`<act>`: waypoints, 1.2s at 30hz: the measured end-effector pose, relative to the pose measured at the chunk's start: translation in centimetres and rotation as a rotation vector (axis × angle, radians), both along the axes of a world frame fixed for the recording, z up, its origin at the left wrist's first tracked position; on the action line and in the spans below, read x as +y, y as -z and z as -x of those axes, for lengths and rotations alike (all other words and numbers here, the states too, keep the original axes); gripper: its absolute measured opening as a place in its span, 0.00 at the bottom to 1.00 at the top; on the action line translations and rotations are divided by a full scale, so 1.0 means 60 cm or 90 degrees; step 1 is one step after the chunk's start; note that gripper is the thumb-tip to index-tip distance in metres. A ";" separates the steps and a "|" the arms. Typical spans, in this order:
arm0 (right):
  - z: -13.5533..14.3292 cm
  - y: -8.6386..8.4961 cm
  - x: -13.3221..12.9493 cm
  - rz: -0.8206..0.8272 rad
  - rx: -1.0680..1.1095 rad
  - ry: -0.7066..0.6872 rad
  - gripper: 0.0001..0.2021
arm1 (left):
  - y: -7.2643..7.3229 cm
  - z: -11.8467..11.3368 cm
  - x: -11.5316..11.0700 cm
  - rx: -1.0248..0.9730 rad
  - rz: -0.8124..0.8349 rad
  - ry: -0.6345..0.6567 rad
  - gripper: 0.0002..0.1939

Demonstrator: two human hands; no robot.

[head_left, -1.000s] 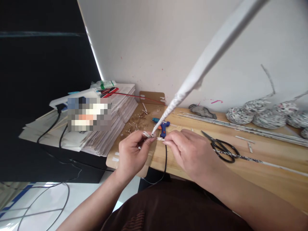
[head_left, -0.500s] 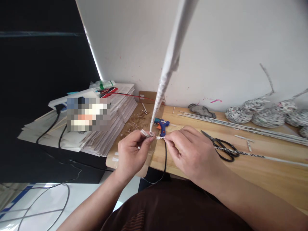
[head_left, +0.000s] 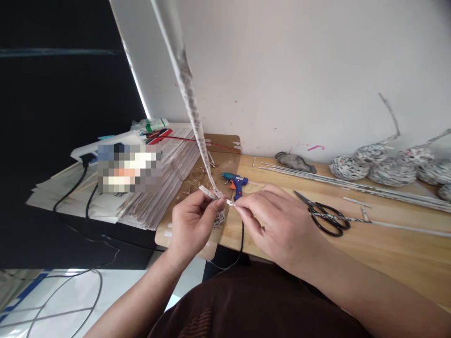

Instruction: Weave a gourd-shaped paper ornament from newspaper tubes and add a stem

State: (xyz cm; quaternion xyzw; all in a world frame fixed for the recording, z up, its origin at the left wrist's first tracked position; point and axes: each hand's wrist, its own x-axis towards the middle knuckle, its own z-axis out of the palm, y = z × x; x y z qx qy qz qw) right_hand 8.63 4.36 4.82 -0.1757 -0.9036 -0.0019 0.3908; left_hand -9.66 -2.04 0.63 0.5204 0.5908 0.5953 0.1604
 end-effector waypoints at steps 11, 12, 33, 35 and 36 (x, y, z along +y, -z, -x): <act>-0.034 0.023 0.075 0.035 -0.025 0.070 0.04 | -0.003 0.034 0.003 -0.227 -0.010 0.014 0.11; -0.036 0.033 0.088 0.044 -0.041 0.079 0.05 | -0.003 0.037 0.001 -0.233 -0.011 0.014 0.12; 0.050 0.142 0.185 0.415 -0.245 0.261 0.12 | -0.004 0.067 -0.019 -0.247 -0.080 -0.056 0.10; 0.077 0.145 0.175 0.464 -0.252 0.263 0.17 | -0.003 0.065 -0.019 -0.233 -0.073 -0.059 0.11; 0.088 0.147 0.173 0.483 -0.249 0.270 0.21 | -0.003 0.064 -0.020 -0.227 -0.072 -0.060 0.11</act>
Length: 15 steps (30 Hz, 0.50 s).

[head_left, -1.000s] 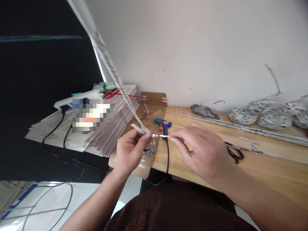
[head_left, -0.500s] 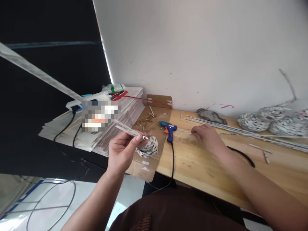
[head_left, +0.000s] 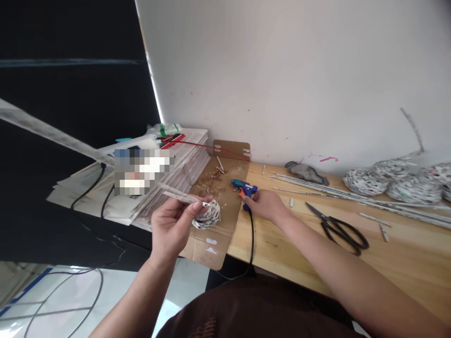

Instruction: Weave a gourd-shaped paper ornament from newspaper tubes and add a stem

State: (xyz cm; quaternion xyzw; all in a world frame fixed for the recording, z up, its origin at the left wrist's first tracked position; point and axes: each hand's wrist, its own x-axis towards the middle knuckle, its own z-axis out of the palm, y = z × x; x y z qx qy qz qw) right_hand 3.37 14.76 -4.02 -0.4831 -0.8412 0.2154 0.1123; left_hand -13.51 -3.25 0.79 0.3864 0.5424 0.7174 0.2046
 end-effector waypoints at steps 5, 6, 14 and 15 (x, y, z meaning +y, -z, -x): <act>0.016 0.001 0.015 0.129 0.053 0.067 0.15 | 0.007 0.008 -0.006 -0.007 -0.004 0.009 0.09; 0.014 -0.001 0.018 0.173 0.073 0.074 0.13 | 0.009 0.010 -0.007 -0.010 -0.007 0.012 0.09; -0.033 -0.043 -0.050 0.385 0.364 0.033 0.06 | 0.015 0.016 -0.006 -0.076 -0.023 0.055 0.08; -0.044 -0.051 -0.067 0.384 0.446 0.021 0.09 | 0.014 0.015 -0.005 -0.078 -0.024 0.058 0.08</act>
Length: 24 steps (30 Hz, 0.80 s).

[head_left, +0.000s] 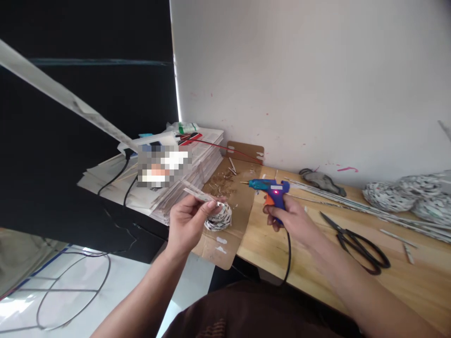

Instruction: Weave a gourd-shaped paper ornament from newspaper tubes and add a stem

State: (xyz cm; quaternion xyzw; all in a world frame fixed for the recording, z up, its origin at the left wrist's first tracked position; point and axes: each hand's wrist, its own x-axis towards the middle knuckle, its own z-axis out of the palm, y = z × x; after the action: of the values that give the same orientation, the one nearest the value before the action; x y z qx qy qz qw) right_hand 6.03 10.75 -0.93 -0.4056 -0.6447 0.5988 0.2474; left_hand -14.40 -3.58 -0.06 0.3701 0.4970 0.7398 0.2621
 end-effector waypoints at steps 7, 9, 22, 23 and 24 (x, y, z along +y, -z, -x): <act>-0.086 -0.043 -0.095 0.040 0.167 -0.145 0.13 | -0.008 -0.012 0.008 0.024 0.013 0.007 0.08; -0.098 -0.050 -0.113 -0.029 0.134 -0.125 0.14 | -0.011 -0.016 0.011 0.037 0.025 0.006 0.10; -0.090 -0.067 -0.136 -0.291 -0.066 -0.041 0.18 | -0.013 -0.028 0.017 0.056 0.054 0.018 0.09; -0.090 -0.065 -0.136 -0.295 -0.067 -0.047 0.18 | -0.012 -0.028 0.017 0.056 0.054 0.018 0.09; -0.091 -0.063 -0.136 -0.301 -0.070 -0.050 0.17 | -0.012 -0.028 0.018 0.056 0.053 0.018 0.09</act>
State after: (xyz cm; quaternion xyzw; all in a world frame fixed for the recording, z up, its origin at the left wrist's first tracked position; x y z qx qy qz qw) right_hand 11.49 2.60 2.83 -0.3432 -0.7946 0.4175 0.2767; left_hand -12.75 -2.51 0.67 0.3983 0.5330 0.6977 0.2656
